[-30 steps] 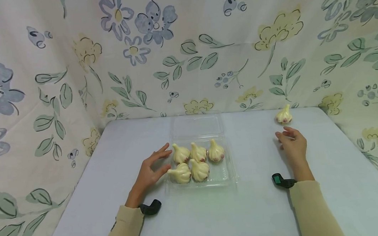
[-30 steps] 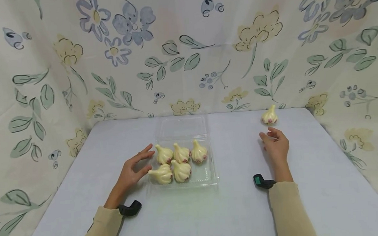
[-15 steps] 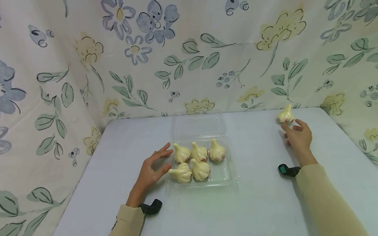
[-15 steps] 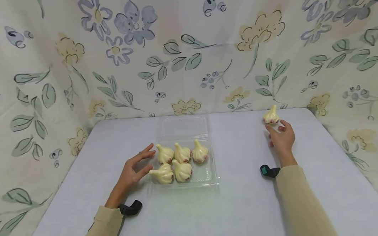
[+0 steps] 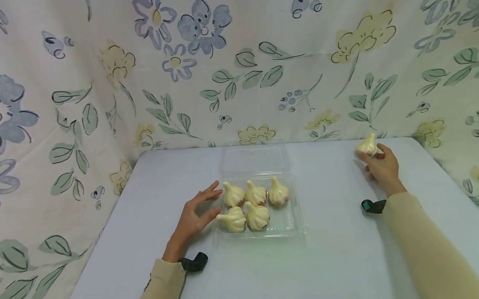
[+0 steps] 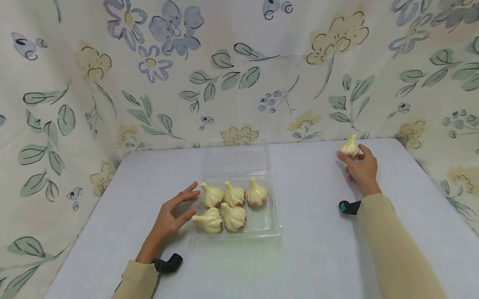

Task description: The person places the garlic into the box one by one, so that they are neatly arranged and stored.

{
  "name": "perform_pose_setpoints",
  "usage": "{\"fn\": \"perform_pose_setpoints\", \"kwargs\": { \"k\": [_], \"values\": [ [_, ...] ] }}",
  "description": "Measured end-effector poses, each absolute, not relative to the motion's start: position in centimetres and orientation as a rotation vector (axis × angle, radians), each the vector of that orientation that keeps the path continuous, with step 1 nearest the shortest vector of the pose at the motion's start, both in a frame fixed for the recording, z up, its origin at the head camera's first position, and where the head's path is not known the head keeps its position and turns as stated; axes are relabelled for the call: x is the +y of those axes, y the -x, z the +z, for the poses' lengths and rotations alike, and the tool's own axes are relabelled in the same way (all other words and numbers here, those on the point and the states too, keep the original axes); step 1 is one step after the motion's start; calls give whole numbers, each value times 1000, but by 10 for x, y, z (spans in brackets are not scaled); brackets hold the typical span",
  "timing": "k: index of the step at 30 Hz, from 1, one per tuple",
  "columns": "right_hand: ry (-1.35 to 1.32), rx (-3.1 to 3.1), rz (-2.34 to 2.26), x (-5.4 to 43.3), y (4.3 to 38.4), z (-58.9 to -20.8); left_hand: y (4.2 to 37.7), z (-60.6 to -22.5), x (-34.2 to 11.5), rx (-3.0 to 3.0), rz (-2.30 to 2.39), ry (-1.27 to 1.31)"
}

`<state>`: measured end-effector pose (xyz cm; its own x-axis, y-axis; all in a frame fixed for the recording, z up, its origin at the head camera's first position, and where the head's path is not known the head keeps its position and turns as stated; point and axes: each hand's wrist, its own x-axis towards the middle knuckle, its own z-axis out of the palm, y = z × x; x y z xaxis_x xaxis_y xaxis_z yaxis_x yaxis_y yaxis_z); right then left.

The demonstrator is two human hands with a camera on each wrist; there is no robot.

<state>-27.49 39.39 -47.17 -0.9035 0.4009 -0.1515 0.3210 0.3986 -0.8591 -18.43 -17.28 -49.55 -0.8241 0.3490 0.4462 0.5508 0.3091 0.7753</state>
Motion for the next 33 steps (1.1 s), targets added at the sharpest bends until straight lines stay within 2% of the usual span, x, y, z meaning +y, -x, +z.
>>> {"fn": "perform_pose_setpoints", "kwargs": {
  "k": [6, 19, 33],
  "values": [
    [617, -2603, 1497, 396, 281, -472, 185, -495, -172, -2375, -1537, 830],
    [749, -2469, 1635, 396, 280, -477, 185, -497, -174, -2395, -1509, 826],
    [636, -2369, 1851, 386, 263, -471, 185, -496, -174, -2393, -1500, 824]
  ]
}}
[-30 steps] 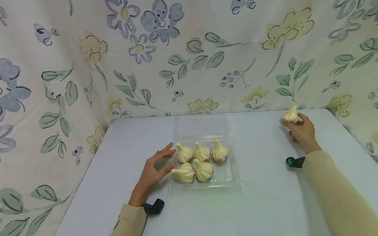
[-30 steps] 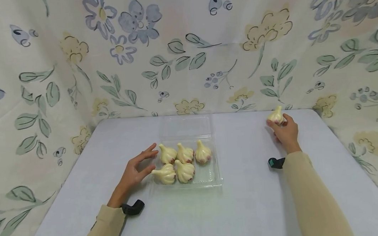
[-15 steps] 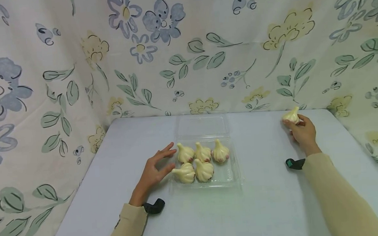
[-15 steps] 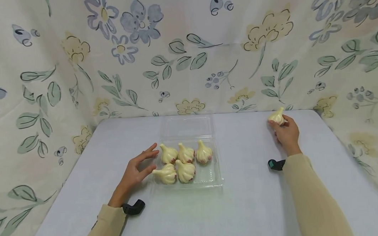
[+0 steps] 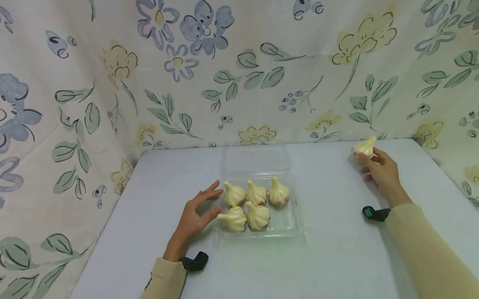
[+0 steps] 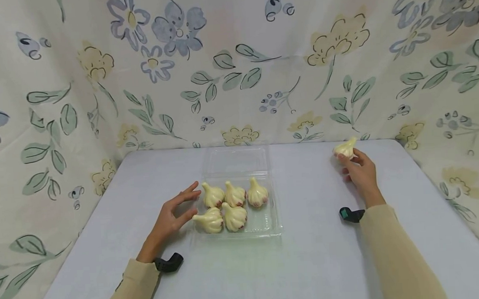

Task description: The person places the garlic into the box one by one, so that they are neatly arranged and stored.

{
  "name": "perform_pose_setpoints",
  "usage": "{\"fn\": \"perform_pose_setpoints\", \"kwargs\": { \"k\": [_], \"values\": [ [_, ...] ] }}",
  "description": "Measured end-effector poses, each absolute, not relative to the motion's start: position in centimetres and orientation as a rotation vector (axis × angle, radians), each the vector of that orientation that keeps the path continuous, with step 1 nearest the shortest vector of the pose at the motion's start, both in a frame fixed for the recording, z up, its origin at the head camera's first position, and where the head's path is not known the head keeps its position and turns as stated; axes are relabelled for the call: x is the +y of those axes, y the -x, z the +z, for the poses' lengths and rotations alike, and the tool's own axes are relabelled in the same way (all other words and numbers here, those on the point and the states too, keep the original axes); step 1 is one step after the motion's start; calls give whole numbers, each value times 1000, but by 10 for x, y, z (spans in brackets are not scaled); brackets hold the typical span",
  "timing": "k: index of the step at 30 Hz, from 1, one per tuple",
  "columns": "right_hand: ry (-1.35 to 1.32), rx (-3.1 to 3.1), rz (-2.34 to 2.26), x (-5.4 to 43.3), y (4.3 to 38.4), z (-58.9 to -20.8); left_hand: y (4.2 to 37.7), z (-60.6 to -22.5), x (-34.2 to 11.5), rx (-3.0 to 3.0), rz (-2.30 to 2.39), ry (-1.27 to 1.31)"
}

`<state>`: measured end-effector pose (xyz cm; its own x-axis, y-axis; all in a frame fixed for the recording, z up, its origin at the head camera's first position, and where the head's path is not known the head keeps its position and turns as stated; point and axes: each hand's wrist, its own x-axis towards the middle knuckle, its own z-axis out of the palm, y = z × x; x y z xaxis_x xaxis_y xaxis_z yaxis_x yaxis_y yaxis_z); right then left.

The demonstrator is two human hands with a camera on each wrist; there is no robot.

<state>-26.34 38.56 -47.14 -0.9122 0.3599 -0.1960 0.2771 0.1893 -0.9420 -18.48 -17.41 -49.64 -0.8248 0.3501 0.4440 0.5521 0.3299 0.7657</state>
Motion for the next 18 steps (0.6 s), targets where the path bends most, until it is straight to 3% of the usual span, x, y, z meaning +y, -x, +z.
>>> {"fn": "perform_pose_setpoints", "kwargs": {
  "k": [18],
  "values": [
    [340, -2433, 1890, 370, 239, -472, 182, -493, -172, -2399, -1516, 816]
  ]
}}
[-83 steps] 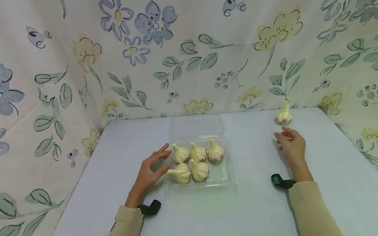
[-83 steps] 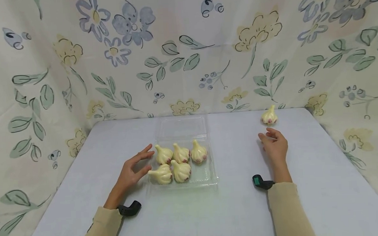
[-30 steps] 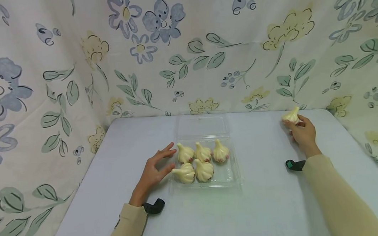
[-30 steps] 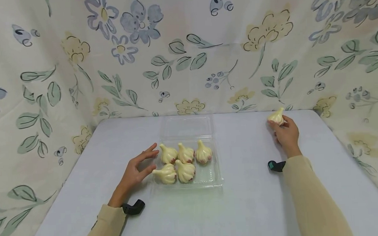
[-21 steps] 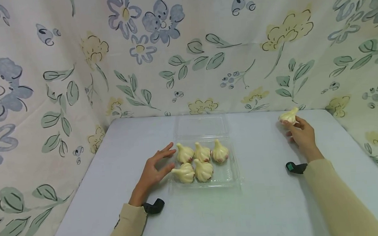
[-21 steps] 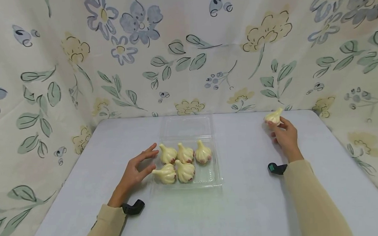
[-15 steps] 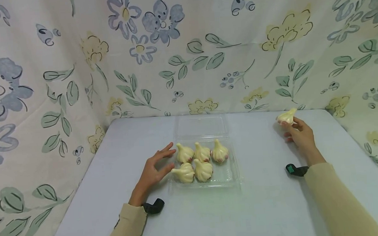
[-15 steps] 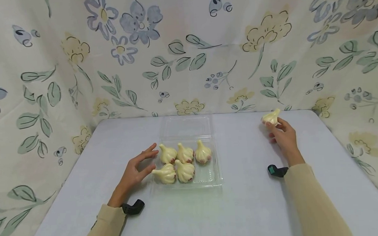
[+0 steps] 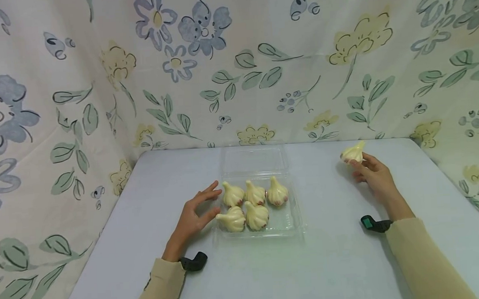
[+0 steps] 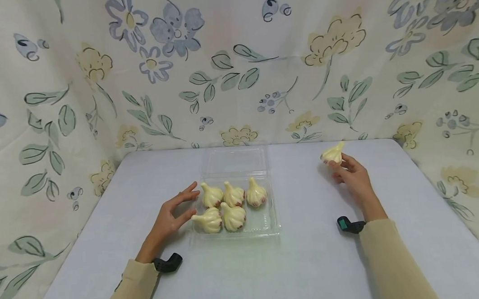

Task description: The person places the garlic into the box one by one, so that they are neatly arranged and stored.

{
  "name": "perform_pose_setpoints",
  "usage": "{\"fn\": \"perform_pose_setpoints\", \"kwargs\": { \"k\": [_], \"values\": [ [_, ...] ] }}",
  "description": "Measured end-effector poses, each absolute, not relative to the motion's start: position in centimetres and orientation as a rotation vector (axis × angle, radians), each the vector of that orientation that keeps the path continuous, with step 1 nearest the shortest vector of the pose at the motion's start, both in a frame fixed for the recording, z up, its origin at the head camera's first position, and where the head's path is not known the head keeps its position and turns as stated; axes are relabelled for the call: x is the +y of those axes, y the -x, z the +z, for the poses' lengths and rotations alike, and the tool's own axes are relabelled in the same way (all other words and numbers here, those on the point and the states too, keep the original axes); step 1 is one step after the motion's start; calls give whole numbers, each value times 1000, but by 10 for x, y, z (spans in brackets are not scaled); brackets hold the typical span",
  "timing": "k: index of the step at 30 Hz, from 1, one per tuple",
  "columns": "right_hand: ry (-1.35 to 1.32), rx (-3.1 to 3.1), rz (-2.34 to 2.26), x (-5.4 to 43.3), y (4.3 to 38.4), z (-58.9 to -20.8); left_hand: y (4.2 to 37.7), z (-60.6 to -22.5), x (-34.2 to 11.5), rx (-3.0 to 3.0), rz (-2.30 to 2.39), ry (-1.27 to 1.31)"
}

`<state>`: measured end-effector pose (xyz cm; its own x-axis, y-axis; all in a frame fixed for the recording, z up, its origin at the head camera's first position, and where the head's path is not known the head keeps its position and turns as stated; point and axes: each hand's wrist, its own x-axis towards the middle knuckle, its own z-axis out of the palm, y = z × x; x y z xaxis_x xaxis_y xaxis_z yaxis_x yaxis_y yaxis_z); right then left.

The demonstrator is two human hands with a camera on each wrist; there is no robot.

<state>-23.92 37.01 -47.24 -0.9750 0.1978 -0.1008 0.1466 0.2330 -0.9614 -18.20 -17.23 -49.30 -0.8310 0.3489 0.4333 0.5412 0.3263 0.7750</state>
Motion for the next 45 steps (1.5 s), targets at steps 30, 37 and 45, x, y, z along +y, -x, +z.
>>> {"fn": "perform_pose_setpoints", "kwargs": {
  "k": [30, 37, 45],
  "values": [
    [-130, -2560, 1852, 297, 208, -454, 183, -495, -174, -2390, -1532, 829],
    [-196, -2633, 1784, 286, 203, -444, 184, -495, -174, -2395, -1528, 830],
    [-297, -2714, 1697, 274, 199, -437, 184, -495, -174, -2399, -1539, 819]
  ]
}}
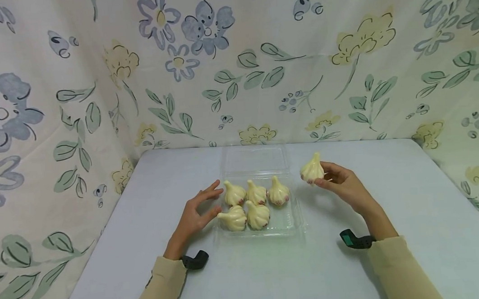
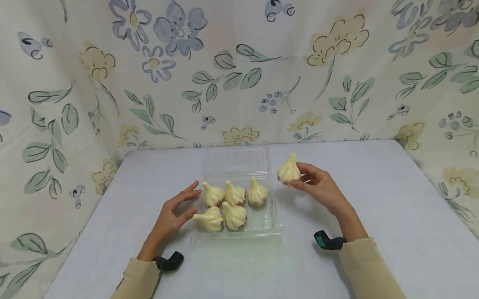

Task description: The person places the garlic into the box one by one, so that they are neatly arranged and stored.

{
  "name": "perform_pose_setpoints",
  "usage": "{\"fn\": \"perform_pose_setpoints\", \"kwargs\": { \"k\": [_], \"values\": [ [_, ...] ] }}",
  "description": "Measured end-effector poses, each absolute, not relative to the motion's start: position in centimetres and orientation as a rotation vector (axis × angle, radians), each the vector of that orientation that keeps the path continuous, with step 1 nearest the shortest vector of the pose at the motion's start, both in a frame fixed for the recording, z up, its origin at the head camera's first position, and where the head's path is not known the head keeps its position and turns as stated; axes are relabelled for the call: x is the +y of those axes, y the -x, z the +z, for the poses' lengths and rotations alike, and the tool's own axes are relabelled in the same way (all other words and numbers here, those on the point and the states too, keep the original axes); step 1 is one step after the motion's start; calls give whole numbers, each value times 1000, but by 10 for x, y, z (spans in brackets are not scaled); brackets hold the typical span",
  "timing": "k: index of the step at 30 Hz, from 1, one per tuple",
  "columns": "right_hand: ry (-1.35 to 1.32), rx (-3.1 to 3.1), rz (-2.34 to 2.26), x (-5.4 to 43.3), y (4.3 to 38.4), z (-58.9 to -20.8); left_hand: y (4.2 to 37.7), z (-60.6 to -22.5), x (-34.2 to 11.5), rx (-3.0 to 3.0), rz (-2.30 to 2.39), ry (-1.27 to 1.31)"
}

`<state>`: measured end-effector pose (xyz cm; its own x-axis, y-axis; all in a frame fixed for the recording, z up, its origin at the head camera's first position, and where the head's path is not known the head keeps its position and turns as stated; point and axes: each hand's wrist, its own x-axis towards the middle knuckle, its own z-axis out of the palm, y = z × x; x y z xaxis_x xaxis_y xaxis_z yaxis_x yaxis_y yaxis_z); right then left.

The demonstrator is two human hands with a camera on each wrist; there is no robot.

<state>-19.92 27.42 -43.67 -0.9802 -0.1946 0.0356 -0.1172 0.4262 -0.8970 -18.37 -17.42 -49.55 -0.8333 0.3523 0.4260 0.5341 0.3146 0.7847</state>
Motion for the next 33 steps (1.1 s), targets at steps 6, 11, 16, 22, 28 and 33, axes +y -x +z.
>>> {"fn": "perform_pose_setpoints", "kwargs": {
  "k": [6, 11, 16, 22, 28, 33],
  "values": [
    [401, 2561, -1597, 266, 197, -436, 184, -496, -174, -2402, -1525, 824],
    [464, 2510, -1622, 258, 195, -436, 184, -496, -174, -2395, -1518, 829],
    [522, 2504, -1590, 250, 193, -436, 184, -496, -174, -2388, -1515, 835],
    [588, 2498, -1500, 241, 190, -433, 182, -494, -173, -2397, -1510, 822],
    [685, 2486, -1402, 232, 186, -431, 183, -495, -173, -2398, -1510, 811],
    [796, 2513, -1319, 226, 184, -433, 184, -496, -173, -2392, -1510, 818]
  ]
}}
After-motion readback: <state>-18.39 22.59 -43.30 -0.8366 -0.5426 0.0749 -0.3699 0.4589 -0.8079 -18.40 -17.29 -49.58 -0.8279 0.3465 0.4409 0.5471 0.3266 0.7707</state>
